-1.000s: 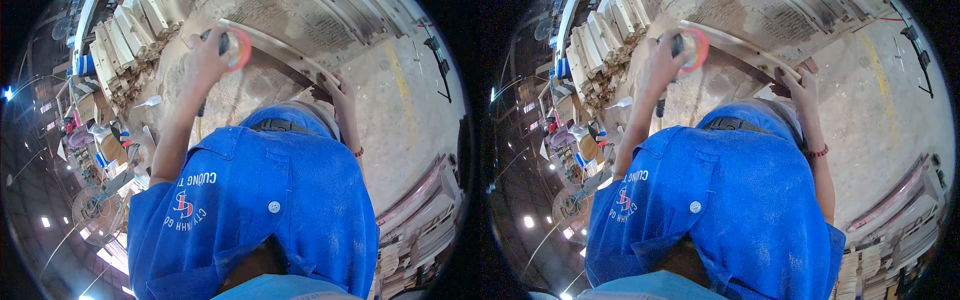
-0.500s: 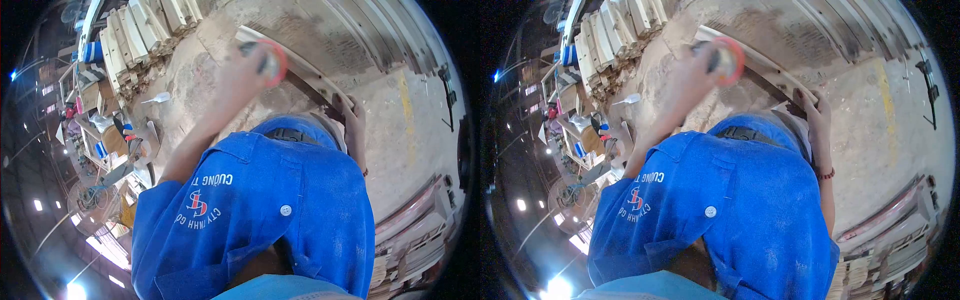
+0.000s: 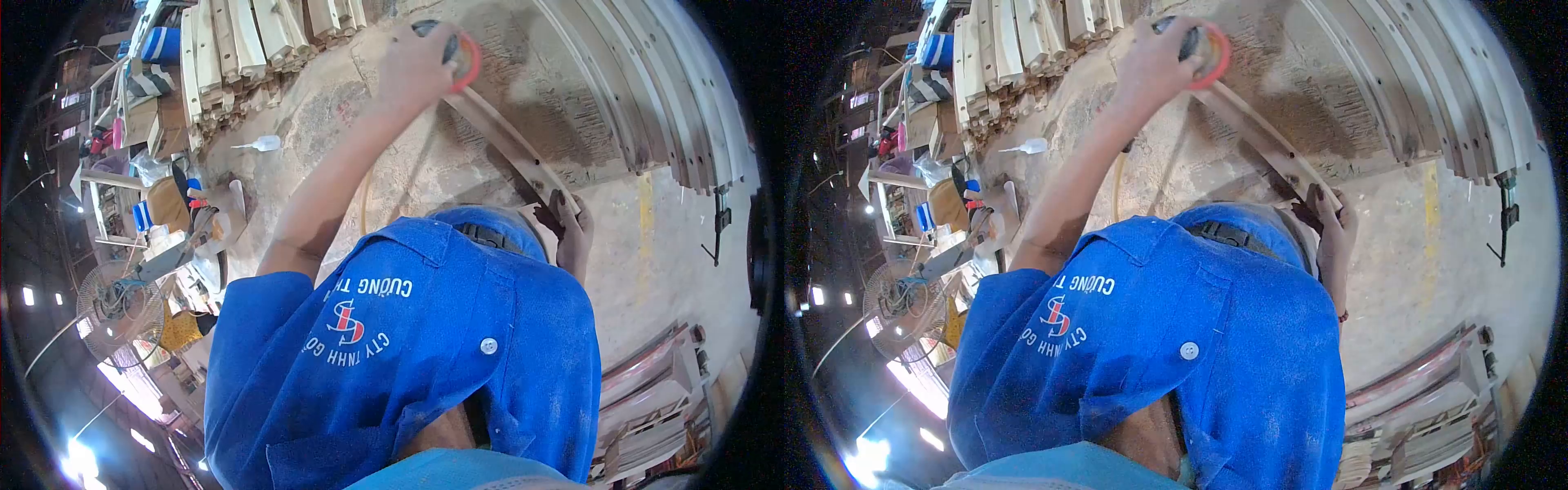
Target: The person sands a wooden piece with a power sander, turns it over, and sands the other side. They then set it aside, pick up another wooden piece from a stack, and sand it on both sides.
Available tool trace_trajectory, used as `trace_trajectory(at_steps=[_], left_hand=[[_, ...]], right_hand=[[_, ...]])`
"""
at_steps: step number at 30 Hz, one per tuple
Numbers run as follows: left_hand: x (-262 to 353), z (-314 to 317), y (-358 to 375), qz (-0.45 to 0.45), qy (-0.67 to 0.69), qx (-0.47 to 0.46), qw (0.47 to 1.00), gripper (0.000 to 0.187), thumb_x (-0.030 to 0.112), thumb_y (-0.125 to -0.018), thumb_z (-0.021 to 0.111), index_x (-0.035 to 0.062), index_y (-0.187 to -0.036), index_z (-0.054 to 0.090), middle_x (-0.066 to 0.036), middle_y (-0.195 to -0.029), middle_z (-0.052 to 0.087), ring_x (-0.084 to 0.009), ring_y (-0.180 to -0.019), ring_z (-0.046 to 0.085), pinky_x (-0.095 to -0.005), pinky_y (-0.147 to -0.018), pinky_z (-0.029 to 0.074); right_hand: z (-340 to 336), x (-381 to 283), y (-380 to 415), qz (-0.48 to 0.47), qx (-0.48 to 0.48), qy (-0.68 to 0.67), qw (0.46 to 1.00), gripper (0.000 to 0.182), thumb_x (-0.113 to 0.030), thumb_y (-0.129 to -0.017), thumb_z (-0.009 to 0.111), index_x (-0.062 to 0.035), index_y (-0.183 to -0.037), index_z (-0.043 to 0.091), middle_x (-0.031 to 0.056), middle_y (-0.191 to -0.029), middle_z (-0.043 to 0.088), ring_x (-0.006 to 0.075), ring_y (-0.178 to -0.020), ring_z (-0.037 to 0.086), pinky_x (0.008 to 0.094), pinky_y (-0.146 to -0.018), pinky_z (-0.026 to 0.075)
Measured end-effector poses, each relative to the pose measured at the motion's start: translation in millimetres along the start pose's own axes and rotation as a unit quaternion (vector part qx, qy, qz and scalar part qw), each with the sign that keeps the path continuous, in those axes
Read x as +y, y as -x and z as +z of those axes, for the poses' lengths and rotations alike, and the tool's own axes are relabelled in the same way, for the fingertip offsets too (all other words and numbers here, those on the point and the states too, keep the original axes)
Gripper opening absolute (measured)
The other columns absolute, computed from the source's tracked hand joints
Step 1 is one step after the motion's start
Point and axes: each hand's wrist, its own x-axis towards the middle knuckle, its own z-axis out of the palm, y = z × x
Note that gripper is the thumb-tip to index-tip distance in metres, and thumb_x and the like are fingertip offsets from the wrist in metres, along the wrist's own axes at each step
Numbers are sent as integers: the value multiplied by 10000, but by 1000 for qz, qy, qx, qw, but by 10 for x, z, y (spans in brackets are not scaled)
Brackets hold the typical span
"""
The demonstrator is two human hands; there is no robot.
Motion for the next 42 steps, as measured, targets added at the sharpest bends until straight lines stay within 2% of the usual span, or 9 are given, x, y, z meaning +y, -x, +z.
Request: trace_trajectory(at_steps=[5, 16, 21, 27, 30, 32, 33, 36, 42], left_hand=[[-459, -48, -173, -40, 14, 35, 998, 418, 387, -847, 636, 262, -1241, 577, -250, -1107, 512, -449, -927, 640, -485, -796, 538], [-1189, -264, 614, -181, 46, 75, 979, 677, 259, -746, 754, 259, -1361, 469, -259, -1156, 548, -448, -1038, 611, -497, -887, 509], [-1218, -140, 1131, -217, 69, 96, 969, 702, 255, -712, 753, 219, -1358, 480, -257, -1140, 572, -438, -1061, 592, -498, -897, 496], [-1161, -37, 1241, -231, 96, 91, 964, 630, 259, -734, 758, 189, -1317, 530, -263, -1151, 547, -453, -1038, 594, -507, -864, 505], [-1098, -84, 1286, -209, 73, 118, 968, 599, 260, -759, 747, 185, -1313, 530, -267, -1151, 544, -456, -1027, 597, -509, -848, 510], [-1091, -76, 1291, -201, 80, 126, 968, 593, 262, -764, 743, 184, -1312, 530, -267, -1139, 549, -457, -1021, 599, -506, -841, 513], [-1094, -71, 1284, -200, 80, 135, 967, 587, 264, -769, 740, 183, -1311, 530, -267, -1126, 554, -458, -1014, 601, -502, -834, 517], [-1149, -20, 1279, -187, 57, 137, 971, 607, 270, -768, 745, 186, -1324, 516, -272, -1126, 551, -457, -1008, 604, -499, -829, 521], [-1136, -32, 1286, -189, 54, 125, 972, 574, 255, -795, 742, 218, -1316, 504, -252, -1152, 508, -454, -972, 620, -503, -802, 543]], right_hand=[[52, -72, 28, -7, 11, 9, 1000, 377, -232, -956, 631, 60, -1180, 554, 184, -962, 693, 253, -767, 717, 347, -731, 603], [-8, -218, 61, -21, -22, 58, 998, 274, -161, -932, 658, 51, -1086, 576, 165, -939, 679, 242, -753, 716, 336, -700, 603], [18, -798, 281, -201, 8, 150, 968, 230, -29, -925, 636, 48, -1129, 562, 154, -1085, 642, 188, -992, 646, 310, -837, 564], [357, -1807, 410, -443, -22, 11, 896, 255, -67, -943, 638, 18, -1177, 583, 113, -1149, 629, 184, -1037, 618, 333, -922, 517], [959, -1554, 65, -416, -47, 103, 902, 316, -115, -957, 623, -6, -1245, 550, 103, -1160, 635, 173, -1040, 617, 321, -924, 488], [1310, -1155, -253, -370, -220, 108, 896, 264, -153, -946, 640, -31, -1173, 583, 92, -1075, 648, 162, -1044, 600, 285, -918, 469], [1419, -838, -427, -337, -126, 180, 916, 215, -184, -957, 626, -9, -1079, 600, 57, -1038, 660, 161, -974, 614, 288, -851, 475], [1599, -617, -513, -316, -122, 246, 908, 248, -223, -977, 588, 19, -1023, 612, 102, -947, 680, 158, -896, 623, 314, -771, 477], [1256, -810, -256, -300, -138, 524, 785, 393, -352, -995, 513, 30, -976, 603, 249, -873, 642, 357, -817, 631, 413, -743, 476]])
